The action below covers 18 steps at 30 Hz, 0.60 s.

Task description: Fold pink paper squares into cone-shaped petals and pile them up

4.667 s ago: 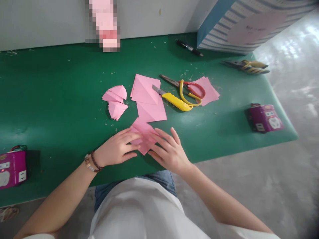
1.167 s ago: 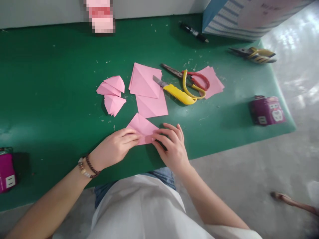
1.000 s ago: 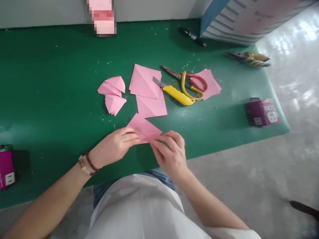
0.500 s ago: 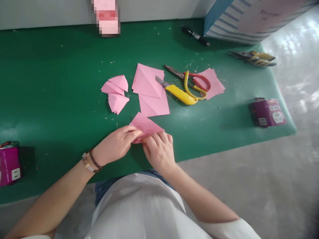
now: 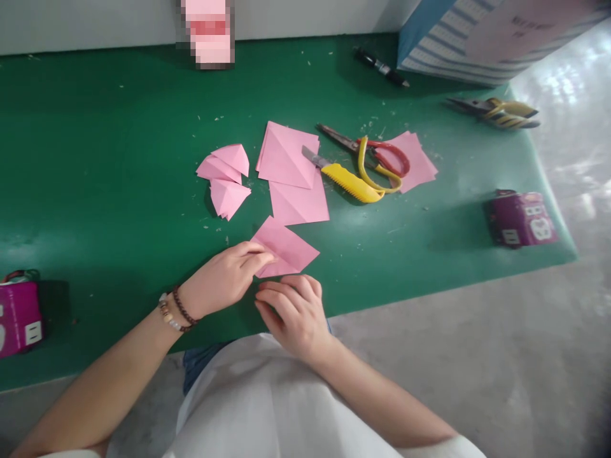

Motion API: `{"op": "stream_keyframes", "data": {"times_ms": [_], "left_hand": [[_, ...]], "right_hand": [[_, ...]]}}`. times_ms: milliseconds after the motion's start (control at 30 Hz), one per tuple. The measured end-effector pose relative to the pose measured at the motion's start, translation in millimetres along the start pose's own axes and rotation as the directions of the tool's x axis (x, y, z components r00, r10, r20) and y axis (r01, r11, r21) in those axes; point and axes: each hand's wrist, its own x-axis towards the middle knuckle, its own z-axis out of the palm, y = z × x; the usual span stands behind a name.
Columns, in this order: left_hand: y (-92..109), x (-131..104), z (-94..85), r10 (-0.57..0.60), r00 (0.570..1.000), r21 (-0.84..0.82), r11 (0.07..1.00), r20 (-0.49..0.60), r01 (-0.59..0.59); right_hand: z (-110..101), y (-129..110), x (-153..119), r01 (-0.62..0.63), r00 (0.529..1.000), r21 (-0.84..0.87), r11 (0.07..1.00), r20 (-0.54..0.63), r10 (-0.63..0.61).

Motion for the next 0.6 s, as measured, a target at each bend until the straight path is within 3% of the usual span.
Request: {"op": "stream_keyframes", "data": {"times_ms": [200, 433, 600], "left_hand": [[1, 2, -1.0, 0.025, 1.000, 0.003, 1.000, -0.013, -0.025], [3, 2, -3.4, 0.003, 1.000, -0.006, 1.000, -0.010, -0.003], [2, 1, -3.2, 0.000, 1.000, -0.002, 1.000, -0.015, 0.000]], "right_hand": [[-16, -2, -13, -0.182, 0.979, 0.044, 0.982, 0.099, 0.177], [-11, -9, -13, -0.213, 0.964, 0.072, 0.974, 0.177, 0.197], [-16, -6, -15, -0.293, 0.945, 0.040, 0.955, 0.164, 0.283]]}}
